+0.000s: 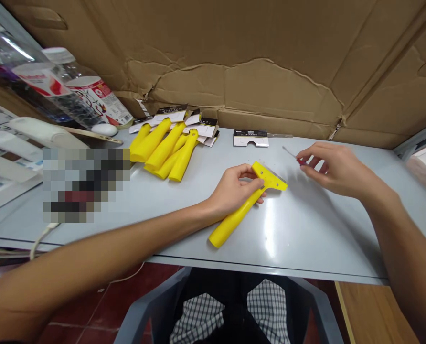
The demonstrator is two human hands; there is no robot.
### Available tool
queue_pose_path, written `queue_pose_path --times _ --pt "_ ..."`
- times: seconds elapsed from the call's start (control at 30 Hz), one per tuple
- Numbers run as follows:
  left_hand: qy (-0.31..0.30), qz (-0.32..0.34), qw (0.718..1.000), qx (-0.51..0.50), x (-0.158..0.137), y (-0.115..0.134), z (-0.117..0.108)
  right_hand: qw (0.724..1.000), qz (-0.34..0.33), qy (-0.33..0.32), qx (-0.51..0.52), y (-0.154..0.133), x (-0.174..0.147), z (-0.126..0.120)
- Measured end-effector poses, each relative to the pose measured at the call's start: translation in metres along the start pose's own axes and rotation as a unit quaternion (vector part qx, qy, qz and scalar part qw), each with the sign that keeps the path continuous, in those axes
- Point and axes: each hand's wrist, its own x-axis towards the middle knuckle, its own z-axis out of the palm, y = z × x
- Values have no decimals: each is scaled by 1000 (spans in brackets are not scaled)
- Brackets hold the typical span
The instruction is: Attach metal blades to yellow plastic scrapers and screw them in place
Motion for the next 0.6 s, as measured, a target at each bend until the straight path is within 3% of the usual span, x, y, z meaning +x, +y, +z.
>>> queue_pose_path --times 0.13,0.23,0.4,0.6 --pt "-1 6 999 -34 2 0 -1 995 75 36 -58 32 4 2" --pt "-1 -3 998 -69 3 0 -1 992 120 9 -48 43 5 4" --pt "33 -2 996 -81 9 2 -4 981 186 -41 -19 41 8 13" --pt "85 15 989 -117 23 11 -17 980 191 -60 5 27 12 28"
